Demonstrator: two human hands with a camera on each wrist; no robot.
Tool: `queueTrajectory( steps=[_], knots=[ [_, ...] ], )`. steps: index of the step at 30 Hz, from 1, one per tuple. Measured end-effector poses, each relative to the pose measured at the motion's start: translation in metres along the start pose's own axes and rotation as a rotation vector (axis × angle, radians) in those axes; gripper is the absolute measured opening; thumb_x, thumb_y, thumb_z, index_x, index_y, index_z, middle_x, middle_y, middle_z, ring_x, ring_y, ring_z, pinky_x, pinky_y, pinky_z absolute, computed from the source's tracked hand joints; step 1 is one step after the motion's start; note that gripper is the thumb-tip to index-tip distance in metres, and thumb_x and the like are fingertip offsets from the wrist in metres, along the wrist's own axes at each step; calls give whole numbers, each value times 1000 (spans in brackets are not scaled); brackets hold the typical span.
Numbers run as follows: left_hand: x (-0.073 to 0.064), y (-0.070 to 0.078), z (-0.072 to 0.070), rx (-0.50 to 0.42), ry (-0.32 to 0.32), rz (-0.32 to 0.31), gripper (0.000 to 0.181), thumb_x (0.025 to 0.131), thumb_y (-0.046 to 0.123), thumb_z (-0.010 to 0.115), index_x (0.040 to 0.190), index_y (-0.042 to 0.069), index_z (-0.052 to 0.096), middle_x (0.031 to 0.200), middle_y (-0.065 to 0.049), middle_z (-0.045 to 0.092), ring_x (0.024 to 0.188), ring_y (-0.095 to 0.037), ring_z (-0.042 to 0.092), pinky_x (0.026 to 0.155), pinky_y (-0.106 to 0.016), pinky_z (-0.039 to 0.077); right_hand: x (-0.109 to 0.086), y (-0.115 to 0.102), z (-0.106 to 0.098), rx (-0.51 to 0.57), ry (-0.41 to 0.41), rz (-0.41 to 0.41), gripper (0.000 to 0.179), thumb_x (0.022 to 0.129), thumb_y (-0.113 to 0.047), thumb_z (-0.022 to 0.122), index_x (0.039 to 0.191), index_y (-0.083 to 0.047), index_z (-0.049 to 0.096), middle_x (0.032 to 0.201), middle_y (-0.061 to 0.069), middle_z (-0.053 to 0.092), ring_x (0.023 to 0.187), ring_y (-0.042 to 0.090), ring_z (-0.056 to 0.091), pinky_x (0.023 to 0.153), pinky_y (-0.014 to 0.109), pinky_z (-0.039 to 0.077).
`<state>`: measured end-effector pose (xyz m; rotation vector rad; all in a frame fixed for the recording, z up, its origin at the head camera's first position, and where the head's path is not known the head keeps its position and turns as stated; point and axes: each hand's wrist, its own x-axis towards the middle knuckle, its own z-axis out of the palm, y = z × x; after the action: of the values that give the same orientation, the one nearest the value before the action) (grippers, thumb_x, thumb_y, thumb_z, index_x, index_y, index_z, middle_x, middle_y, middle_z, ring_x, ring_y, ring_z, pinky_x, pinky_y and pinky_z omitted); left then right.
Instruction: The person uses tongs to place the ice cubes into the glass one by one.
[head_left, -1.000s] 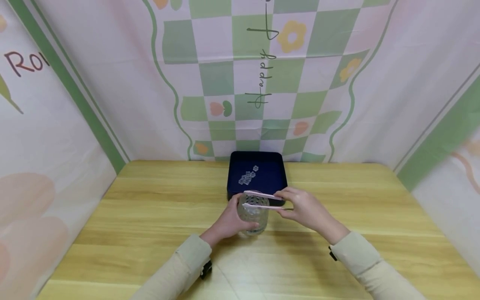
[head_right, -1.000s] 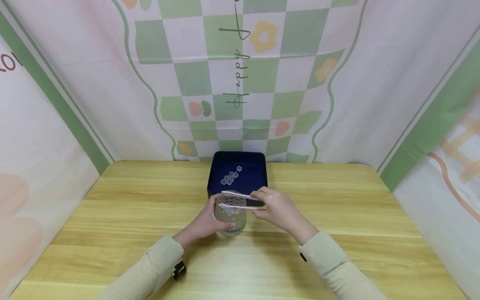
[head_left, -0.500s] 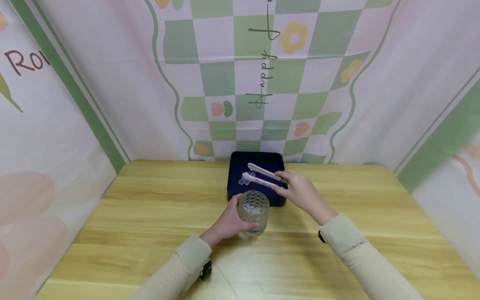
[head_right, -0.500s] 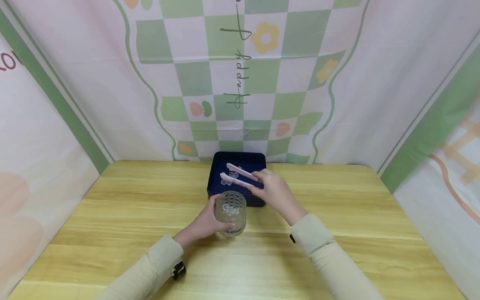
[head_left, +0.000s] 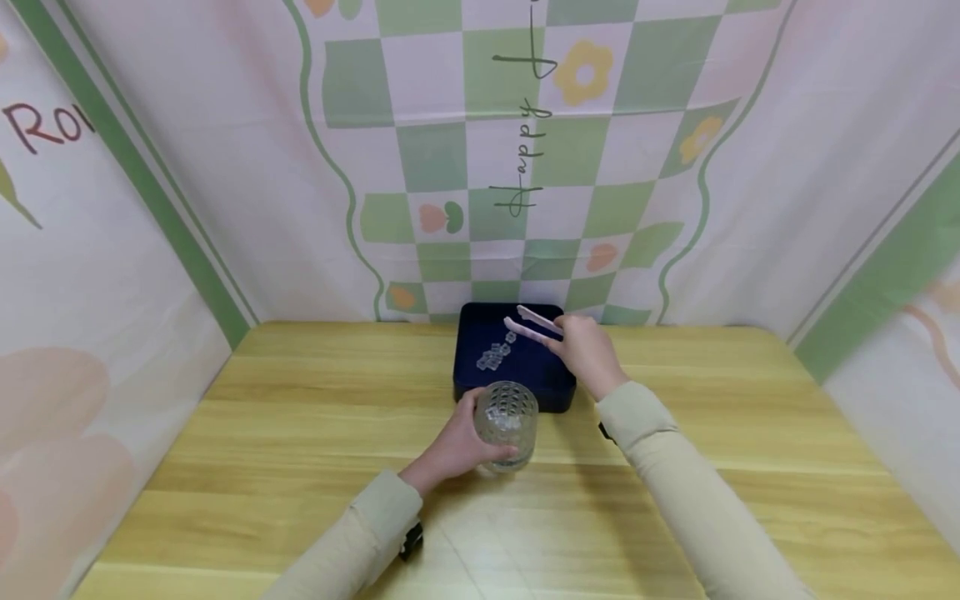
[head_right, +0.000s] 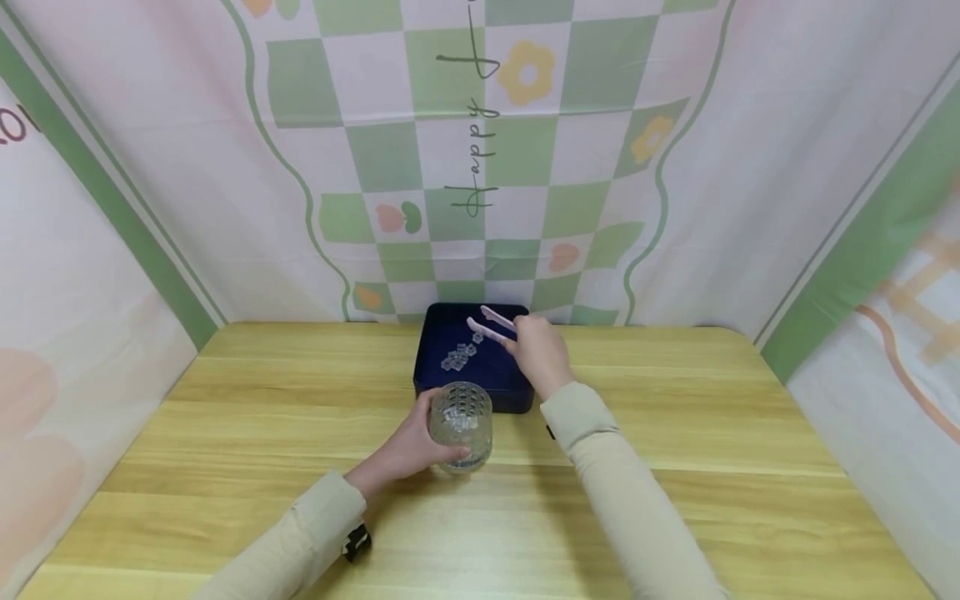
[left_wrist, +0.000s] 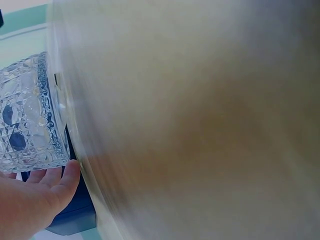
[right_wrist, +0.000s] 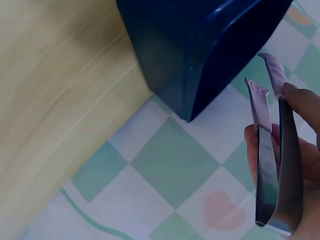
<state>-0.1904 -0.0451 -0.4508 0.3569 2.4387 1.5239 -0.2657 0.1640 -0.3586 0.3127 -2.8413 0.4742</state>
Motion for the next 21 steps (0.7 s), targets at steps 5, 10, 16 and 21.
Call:
queueTrajectory(
  steps=[5,10,16,21],
  knots=[
    [0,0,0,0,1,3,101,71,33,84,147,7,23,145,-16,38,130,-33,43,107,-53,38,7,3,10,-33,-9,28,23,84,-20,72,85,2,67,80,20,69,69,36,64,65,48,50],
    [1,-1,-1,5,2,8,101,71,35,83,147,7,23,146,-16,37,131,-32,42,107,-53,38,11,6,22,-60,-4,31,25,83,-18,72,72,1,62,77,21,68,72,39,64,66,51,50],
    [1,0,-1,0,7,21,99,71,33,83,147,6,24,145,-17,38,131,-32,43,107,-52,38,13,2,31,-77,-13,31,23,82,-14,74,70,2,62,82,24,68,77,40,65,68,50,52],
    [0,2,-1,-2,10,25,99,71,32,83,146,6,24,145,-17,38,131,-32,43,107,-51,38,16,-1,36,-99,-36,40,18,82,-13,73,77,3,66,86,24,69,81,40,66,71,50,52]
  ],
)
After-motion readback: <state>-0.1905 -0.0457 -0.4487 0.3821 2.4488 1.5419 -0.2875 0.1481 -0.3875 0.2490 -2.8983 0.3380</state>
